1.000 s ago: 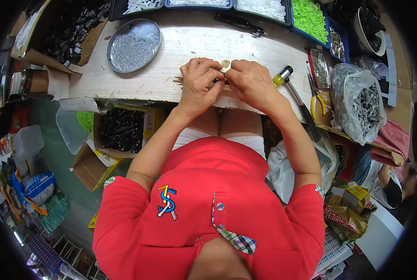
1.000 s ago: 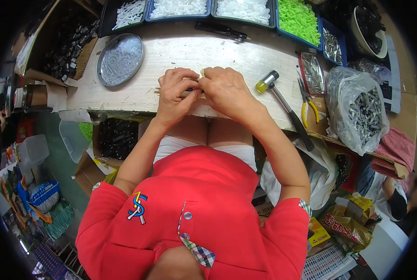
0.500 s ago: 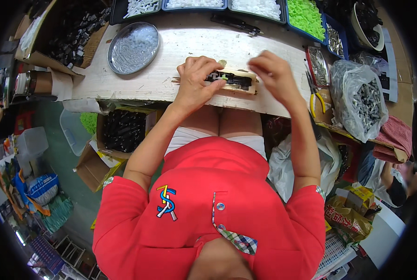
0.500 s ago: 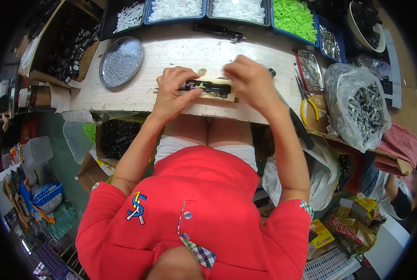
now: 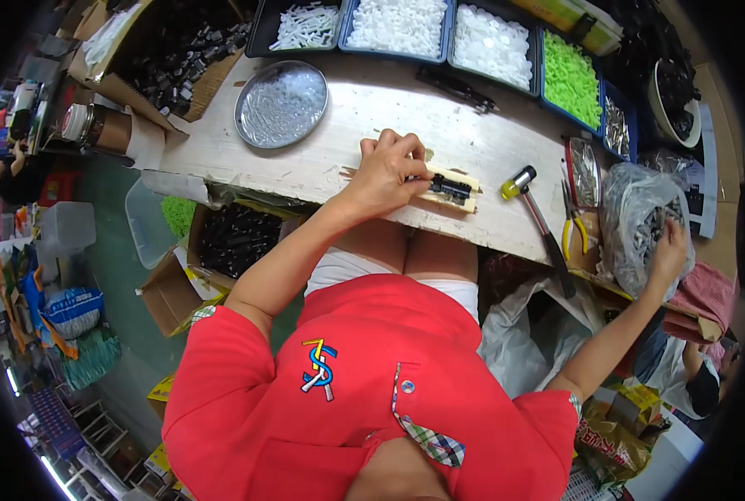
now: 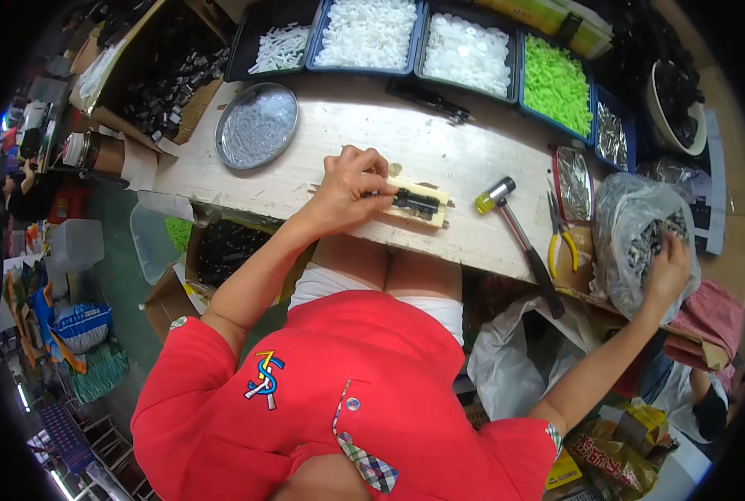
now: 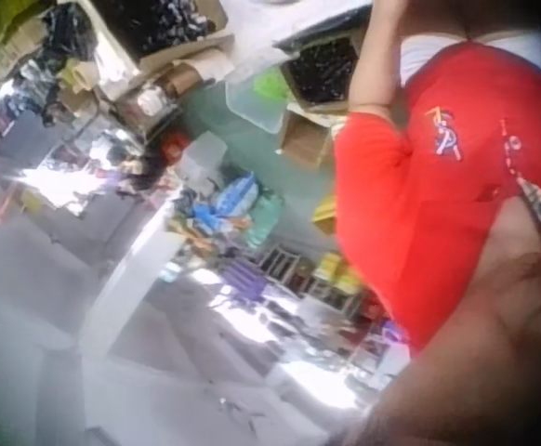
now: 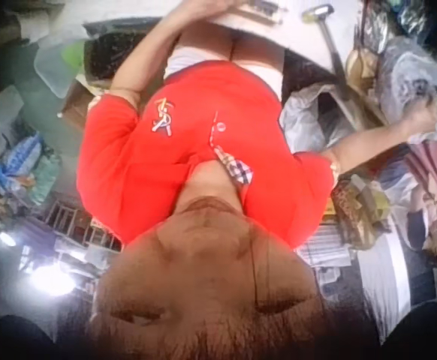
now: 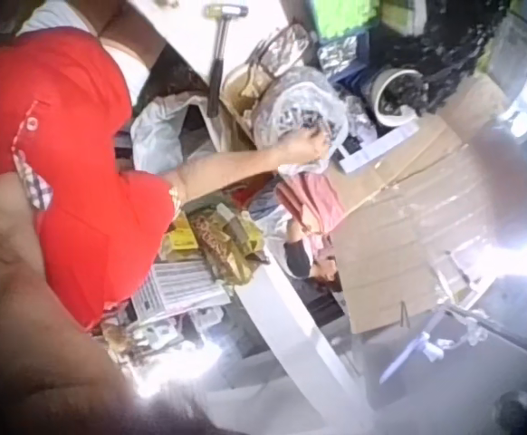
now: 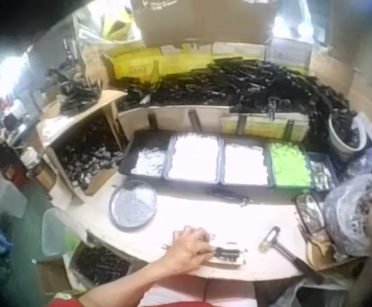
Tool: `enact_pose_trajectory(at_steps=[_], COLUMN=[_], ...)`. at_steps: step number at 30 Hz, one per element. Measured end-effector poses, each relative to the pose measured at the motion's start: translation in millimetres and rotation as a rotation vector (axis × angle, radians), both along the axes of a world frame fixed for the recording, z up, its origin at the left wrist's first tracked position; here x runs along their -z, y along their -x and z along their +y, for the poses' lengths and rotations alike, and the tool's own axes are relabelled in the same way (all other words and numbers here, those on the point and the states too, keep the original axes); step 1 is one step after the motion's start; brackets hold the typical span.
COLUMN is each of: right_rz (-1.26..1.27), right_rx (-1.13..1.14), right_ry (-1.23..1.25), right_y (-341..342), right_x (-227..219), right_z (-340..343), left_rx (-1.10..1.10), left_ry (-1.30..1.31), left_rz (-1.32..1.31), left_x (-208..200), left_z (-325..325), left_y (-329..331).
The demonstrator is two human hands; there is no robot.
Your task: The person is assembling small plastic and metal components of a toy at a workbench, using a small hammer to fix parts into place.
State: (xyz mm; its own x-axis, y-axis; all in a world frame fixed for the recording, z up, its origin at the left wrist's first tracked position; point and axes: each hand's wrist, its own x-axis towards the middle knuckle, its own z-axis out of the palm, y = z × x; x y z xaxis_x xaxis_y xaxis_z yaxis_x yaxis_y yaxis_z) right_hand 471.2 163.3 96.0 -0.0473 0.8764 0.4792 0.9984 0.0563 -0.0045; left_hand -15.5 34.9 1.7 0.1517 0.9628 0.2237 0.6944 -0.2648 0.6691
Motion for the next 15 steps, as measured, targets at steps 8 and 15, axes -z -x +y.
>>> enact_pose_trajectory(at_steps=[8, 15], right_rz=[0.212, 0.009], right_rx=[0.067, 0.068], right_ry=[0.365, 0.399], right_y=[-36, -20], right_x=[27, 11], right_z=[4, 3], left_rx=[-0.084, -0.590], left_ry=[0.039, 0.173], left_rz=[-0.175, 0.499], left_x=[-31, -21], left_z=[66, 171], left_y=[75, 196])
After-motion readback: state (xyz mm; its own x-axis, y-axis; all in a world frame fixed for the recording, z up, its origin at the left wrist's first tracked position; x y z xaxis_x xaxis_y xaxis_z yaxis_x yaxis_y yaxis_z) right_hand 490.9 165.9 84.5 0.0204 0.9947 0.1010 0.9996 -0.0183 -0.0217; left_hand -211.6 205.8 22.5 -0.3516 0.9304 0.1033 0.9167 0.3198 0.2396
